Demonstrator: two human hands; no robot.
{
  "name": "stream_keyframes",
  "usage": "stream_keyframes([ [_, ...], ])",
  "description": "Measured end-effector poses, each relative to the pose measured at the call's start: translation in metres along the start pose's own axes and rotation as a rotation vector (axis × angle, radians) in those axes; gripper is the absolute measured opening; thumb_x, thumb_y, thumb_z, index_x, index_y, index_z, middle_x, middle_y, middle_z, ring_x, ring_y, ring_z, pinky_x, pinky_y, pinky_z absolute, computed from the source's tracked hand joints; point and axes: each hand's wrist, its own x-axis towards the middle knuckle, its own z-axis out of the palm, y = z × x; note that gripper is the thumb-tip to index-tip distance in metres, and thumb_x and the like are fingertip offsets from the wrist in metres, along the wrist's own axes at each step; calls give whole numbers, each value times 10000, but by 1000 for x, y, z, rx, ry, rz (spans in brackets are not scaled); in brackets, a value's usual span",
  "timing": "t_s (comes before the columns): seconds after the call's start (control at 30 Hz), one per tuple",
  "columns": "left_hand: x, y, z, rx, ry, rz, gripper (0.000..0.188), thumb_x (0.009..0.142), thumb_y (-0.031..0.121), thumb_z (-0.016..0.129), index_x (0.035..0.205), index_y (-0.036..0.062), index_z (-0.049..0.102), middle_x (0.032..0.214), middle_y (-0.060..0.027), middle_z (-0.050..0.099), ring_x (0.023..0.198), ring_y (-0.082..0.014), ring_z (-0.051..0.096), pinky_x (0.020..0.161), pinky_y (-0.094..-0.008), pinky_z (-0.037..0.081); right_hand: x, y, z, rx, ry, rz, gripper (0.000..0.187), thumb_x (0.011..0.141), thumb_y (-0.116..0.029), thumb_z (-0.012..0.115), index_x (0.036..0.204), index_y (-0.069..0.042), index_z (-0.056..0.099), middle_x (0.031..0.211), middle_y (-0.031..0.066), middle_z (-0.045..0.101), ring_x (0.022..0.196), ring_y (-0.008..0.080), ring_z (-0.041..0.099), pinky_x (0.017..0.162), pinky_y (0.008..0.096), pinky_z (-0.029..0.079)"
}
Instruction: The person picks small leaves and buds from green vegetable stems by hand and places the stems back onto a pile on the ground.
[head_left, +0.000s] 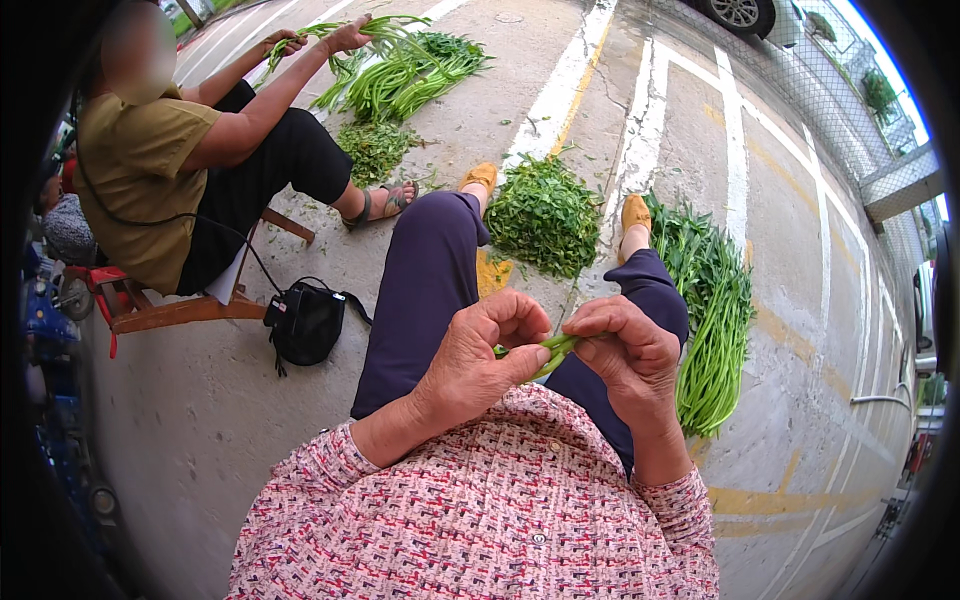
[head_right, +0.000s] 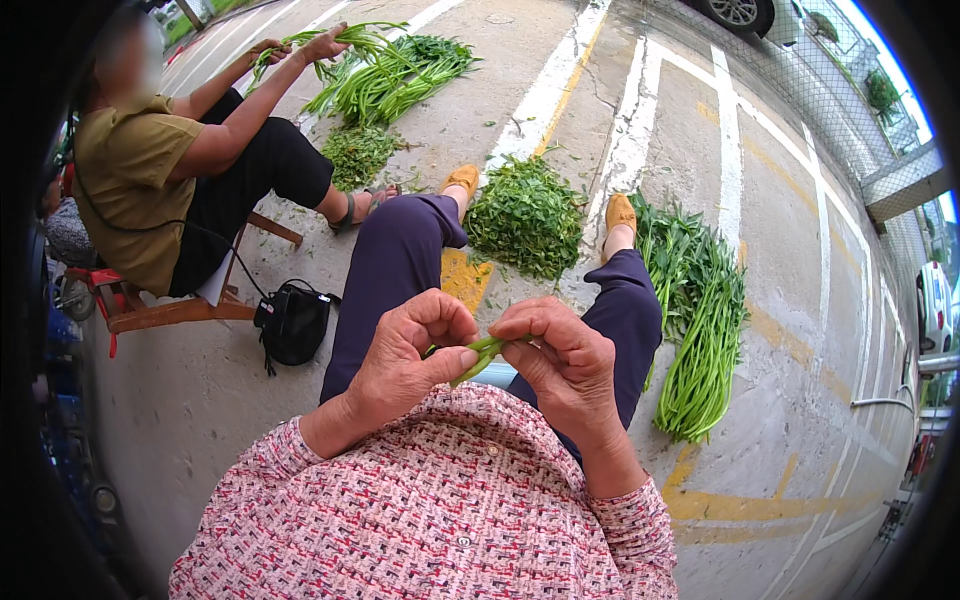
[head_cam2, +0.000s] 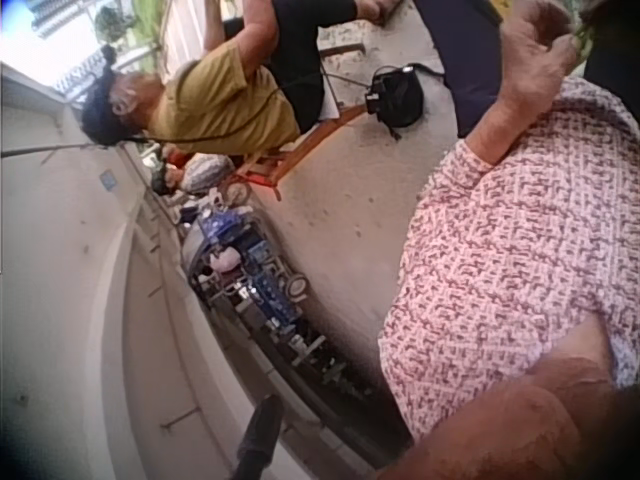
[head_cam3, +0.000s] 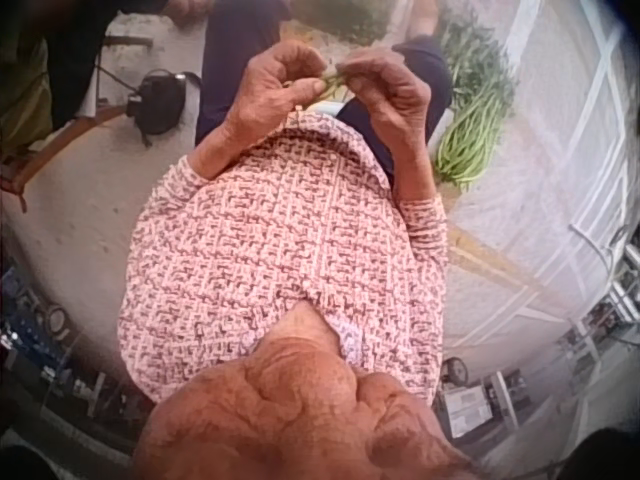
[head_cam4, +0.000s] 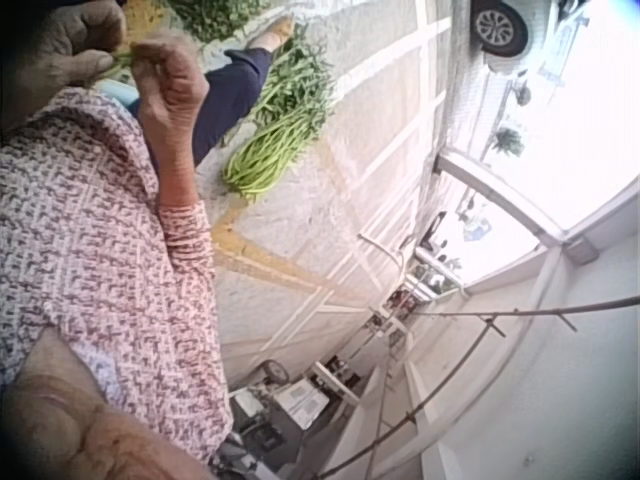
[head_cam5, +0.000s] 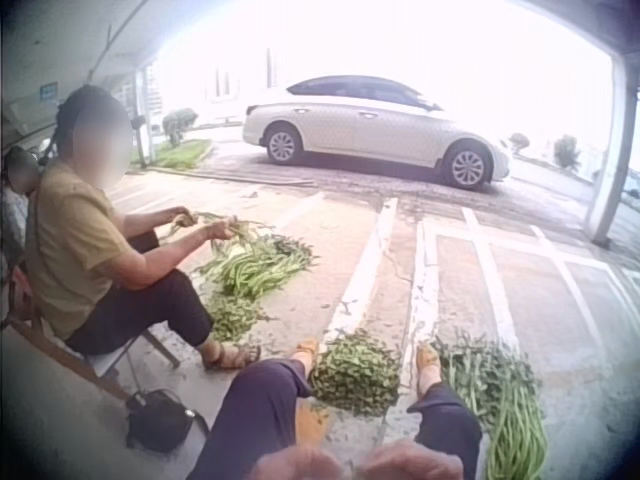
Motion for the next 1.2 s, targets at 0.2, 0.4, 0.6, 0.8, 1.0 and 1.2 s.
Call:
stream_keyframes([
  [0.2, 0, -5, 0, -210, -11, -18, 235, 778, -57, 552, 1004, -7, 510, 904, -30, 568, 837, -77, 578, 753, -220, 480, -2, 5, 2, 30, 49, 0, 146, 802, 101, 610, 936, 45, 623, 960, 86, 582, 899, 140, 562, 805, 242, 451],
  [0.4, -1, -7, -3, -299, -40, -60, 242, 798, -63, 544, 1028, -4, 502, 921, -47, 581, 829, -78, 582, 746, -221, 489, -6, 8, 1, 83, 66, 31, 137, 807, 88, 620, 937, 45, 622, 966, 87, 583, 908, 138, 562, 812, 239, 451],
  [0.6, 1, -11, -4, -231, -17, -95, 234, 812, -57, 558, 1034, -10, 501, 903, -48, 582, 817, -75, 581, 706, -210, 485, -8, 10, 5, 77, 56, 51, 140, 814, 88, 612, 946, 43, 618, 970, 88, 582, 917, 138, 561, 820, 239, 450],
  [0.8, 2, -11, -4, -39, 33, 72, 201, 787, -70, 562, 979, -10, 562, 935, -64, 591, 879, -106, 577, 772, -245, 471, -9, 12, 6, 177, 155, 134, 119, 829, 66, 610, 946, 46, 622, 970, 74, 582, 884, 117, 565, 789, 219, 462],
  [1.0, 1, -8, -14, 326, 118, 427, 83, 834, -17, 592, 906, 2, 628, 968, -83, 586, 930, -153, 567, 827, -282, 448, -10, 15, 2, 223, 192, 123, 104, 839, 30, 624, 941, 49, 629, 957, 60, 580, 857, 99, 566, 761, 207, 468],
  [1.2, -4, -6, -7, 542, 145, 411, 126, 799, -2, 655, 921, 26, 649, 964, -104, 588, 840, -201, 588, 771, -291, 465, -11, 15, 3, 211, 173, 127, 104, 842, 28, 623, 944, 46, 632, 953, 56, 581, 850, 89, 562, 755, 203, 464],
])
